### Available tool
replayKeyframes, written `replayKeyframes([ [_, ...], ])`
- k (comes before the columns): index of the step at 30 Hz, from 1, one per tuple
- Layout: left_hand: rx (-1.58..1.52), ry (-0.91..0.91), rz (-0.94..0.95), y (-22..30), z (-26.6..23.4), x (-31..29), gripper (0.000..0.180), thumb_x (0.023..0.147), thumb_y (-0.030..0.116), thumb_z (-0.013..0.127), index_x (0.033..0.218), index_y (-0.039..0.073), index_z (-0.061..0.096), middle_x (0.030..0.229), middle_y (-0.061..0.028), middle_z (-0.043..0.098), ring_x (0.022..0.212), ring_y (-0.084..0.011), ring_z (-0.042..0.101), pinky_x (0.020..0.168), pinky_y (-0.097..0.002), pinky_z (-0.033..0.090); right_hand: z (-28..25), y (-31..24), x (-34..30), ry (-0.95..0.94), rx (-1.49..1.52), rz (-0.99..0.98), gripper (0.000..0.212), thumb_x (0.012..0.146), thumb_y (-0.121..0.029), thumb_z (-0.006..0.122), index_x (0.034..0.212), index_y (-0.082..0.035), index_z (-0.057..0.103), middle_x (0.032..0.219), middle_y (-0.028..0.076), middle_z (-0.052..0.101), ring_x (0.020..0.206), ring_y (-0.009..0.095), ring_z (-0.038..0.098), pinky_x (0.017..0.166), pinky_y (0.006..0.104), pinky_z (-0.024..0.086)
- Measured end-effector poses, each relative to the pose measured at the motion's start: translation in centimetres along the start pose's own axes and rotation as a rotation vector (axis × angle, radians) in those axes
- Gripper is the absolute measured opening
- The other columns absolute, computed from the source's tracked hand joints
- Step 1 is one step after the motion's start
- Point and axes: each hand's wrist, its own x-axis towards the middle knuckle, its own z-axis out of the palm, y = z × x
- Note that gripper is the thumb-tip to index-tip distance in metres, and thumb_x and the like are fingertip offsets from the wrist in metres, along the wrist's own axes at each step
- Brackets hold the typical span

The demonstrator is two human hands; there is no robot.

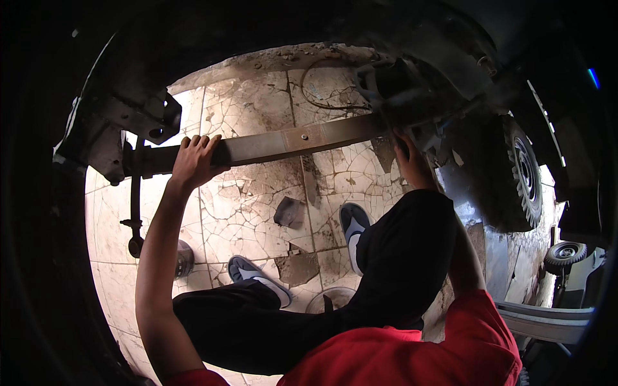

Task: The person sits under a raised vehicle and scrubs a metal undercarriage beam with a wire brush. They repeatedly scrub the same section of the beam, occasionally pausing to reposition their hands or the brush.

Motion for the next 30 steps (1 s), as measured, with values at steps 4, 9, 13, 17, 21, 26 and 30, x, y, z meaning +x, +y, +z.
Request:
replayKeyframes([
  [4,-0.026,-0.035,0.013,1.0,-0.8,0.8,0.084,0.076,0.047,0.083,0.142,0.007,0.052,0.122,-0.0124,0.063,0.118,-0.0295,0.058,0.103,-0.0437,0.041,-1.2,0.6,-2.6,0.034,0.033,0.063,0.044,0.103,-0.024,0.058,0.147,-0.019,0.050,0.139,0.019,0.061,0.130,0.036,0.057,0.105,0.0426,0.047],
  [9,0.007,0.006,0.028,0.9,-0.5,1.0,0.082,0.076,0.052,0.082,0.140,0.010,0.053,0.120,-0.0105,0.063,0.117,-0.0280,0.057,0.102,-0.0442,0.041,-1.2,-1.4,5.5,-0.068,-0.019,0.259,0.042,0.103,-0.025,0.057,0.145,-0.021,0.052,0.131,0.023,0.064,0.123,0.038,0.062,0.100,0.0445,0.050],
  [13,-0.013,0.033,0.033,0.7,0.1,0.8,0.082,0.076,0.054,0.081,0.140,0.012,0.052,0.118,-0.0096,0.064,0.116,-0.0271,0.058,0.101,-0.0436,0.041,-0.3,-2.0,8.1,-0.082,-0.051,0.259,0.042,0.103,-0.023,0.057,0.144,-0.017,0.052,0.131,0.024,0.063,0.123,0.040,0.061,0.100,0.0447,0.050],
  [17,0.004,0.035,0.029,0.3,0.3,0.4,0.081,0.076,0.053,0.082,0.139,0.011,0.054,0.118,-0.0099,0.064,0.115,-0.0273,0.058,0.101,-0.0437,0.041,0.1,0.9,3.2,0.006,-0.029,-0.064,0.045,0.104,-0.024,0.056,0.147,-0.015,0.049,0.142,0.021,0.058,0.133,0.039,0.054,0.108,0.0434,0.045],
  [21,0.027,0.058,0.045,0.6,-0.1,0.4,0.081,0.075,0.052,0.083,0.139,0.010,0.054,0.117,-0.0097,0.064,0.115,-0.0272,0.058,0.101,-0.0440,0.041,-1.3,-0.4,-1.7,-0.005,0.116,0.042,0.045,0.105,-0.025,0.056,0.148,-0.015,0.048,0.143,0.020,0.057,0.134,0.034,0.055,0.109,0.0420,0.044],
  [26,0.009,0.047,0.043,0.7,0.0,0.6,0.081,0.076,0.053,0.082,0.139,0.011,0.054,0.118,-0.0098,0.064,0.115,-0.0274,0.057,0.100,-0.0441,0.041,-1.0,-0.9,3.9,-0.071,0.030,0.227,0.045,0.102,-0.023,0.059,0.145,-0.017,0.051,0.133,0.022,0.063,0.125,0.041,0.060,0.102,0.0454,0.050],
  [30,-0.014,0.035,0.036,0.7,0.2,1.0,0.082,0.076,0.054,0.082,0.140,0.010,0.053,0.119,-0.0105,0.063,0.116,-0.0277,0.057,0.101,-0.0444,0.041,0.9,-0.6,8.4,-0.051,-0.004,0.253,0.044,0.103,-0.030,0.058,0.145,-0.020,0.051,0.125,0.023,0.066,0.117,0.040,0.065,0.096,0.0465,0.052],
])
